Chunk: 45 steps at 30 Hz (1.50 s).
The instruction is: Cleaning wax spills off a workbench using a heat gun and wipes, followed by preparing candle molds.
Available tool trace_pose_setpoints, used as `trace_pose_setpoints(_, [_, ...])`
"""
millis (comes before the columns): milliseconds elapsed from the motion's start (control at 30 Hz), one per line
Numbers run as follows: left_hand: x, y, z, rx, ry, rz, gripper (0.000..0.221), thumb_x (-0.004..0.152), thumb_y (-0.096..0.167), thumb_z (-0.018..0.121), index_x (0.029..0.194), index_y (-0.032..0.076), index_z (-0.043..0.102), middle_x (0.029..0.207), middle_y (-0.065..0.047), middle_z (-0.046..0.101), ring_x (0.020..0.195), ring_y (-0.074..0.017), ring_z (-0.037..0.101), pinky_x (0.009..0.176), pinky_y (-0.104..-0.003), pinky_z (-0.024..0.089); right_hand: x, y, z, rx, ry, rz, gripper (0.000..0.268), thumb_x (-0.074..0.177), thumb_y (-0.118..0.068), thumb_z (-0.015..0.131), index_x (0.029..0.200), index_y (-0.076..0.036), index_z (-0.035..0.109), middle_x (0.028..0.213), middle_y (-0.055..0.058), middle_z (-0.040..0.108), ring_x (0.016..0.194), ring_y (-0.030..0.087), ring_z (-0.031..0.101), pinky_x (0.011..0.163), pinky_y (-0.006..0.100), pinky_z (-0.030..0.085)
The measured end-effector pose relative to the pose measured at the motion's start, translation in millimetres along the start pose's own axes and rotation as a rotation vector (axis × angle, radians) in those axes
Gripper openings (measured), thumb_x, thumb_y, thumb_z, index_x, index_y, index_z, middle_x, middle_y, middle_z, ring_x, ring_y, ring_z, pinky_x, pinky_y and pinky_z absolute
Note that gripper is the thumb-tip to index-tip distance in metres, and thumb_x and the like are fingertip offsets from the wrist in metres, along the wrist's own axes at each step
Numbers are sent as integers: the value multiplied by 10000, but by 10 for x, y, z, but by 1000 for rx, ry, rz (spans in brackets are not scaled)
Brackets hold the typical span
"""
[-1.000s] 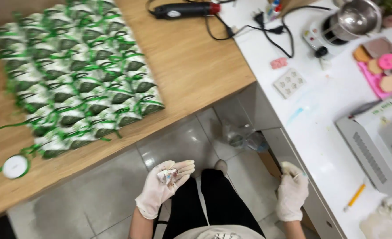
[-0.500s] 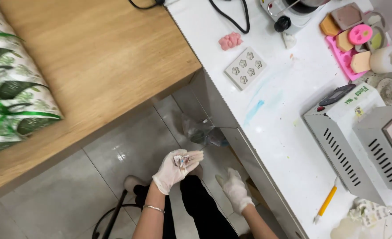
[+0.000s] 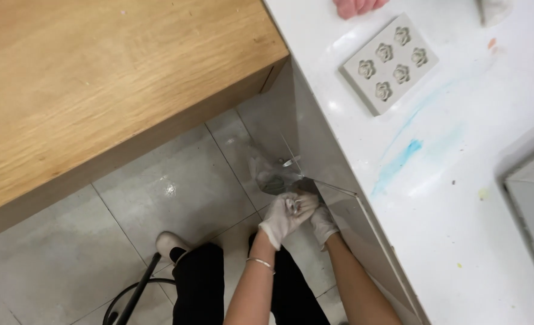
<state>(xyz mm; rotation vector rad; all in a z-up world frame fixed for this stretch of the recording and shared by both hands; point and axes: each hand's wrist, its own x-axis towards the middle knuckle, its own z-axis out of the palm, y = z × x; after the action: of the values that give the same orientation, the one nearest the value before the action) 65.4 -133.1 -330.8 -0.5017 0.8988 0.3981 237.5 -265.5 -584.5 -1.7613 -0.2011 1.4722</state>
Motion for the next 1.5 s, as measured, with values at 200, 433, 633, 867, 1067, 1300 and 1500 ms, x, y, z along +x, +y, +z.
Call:
trace_pose_setpoints(200, [777,-226,41,-226,-269,297,249,972,128,431,1000,-10,636,1008,-123,692,977,-250,668,979,-451,563,-146,396,-73,-141,13,-65,425,1050,-262,493,1423,-61,528,1370,53,600,1178,135,579,968,255,478])
trace_pose_setpoints(433, [1887,-111,-423,-765,-64,599,237,1064,132,486,1239,18,597,1248,-122,622,1137,-280,572,1099,-468,512,-714,143,181,-178,-3,-66,444,1013,-272,551,1405,-64,551,1330,74,639,1104,156,618,903,299,513])
trace_pose_setpoints(633, [1901,219,-593,-1008,-468,641,530,1025,350,396,1439,55,543,1543,-95,523,1374,-261,510,1156,-415,404,-1773,-1321,939,-182,182,-90,421,943,-226,624,1329,-57,630,1159,106,699,964,159,632,809,303,509])
trace_pose_setpoints(867, [356,237,-223,-544,-234,208,644,1039,459,365,1481,-5,433,1607,-133,420,1465,-256,373,1211,-436,270,-2788,-1902,1135,-50,330,-40,461,937,-207,643,1379,-76,625,1147,105,662,917,149,544,786,268,450])
trace_pose_setpoints(1067, [-253,216,-22,-424,-171,203,557,1000,402,390,1403,19,415,1487,-176,434,1371,-378,422,1128,-600,309,-3563,-2552,1513,-359,301,-320,457,982,-141,589,1434,-76,582,1407,122,613,1210,241,595,983,304,457])
trace_pose_setpoints(1300, [-444,406,150,-173,-127,212,536,1012,470,489,1298,25,572,1180,-165,686,1080,-335,618,1005,-470,484,-2296,-2274,1540,-1734,-164,-338,648,1027,13,470,1658,-85,362,1375,145,606,1124,259,681,890,350,564])
trace_pose_setpoints(1500, [60,437,-408,-39,-379,304,525,1050,491,575,1359,66,586,1252,-148,587,1058,-313,590,959,-473,462,-2481,-2226,1497,-1628,505,-1266,417,968,-354,493,1386,-352,492,1198,-64,568,1124,285,689,914,589,500])
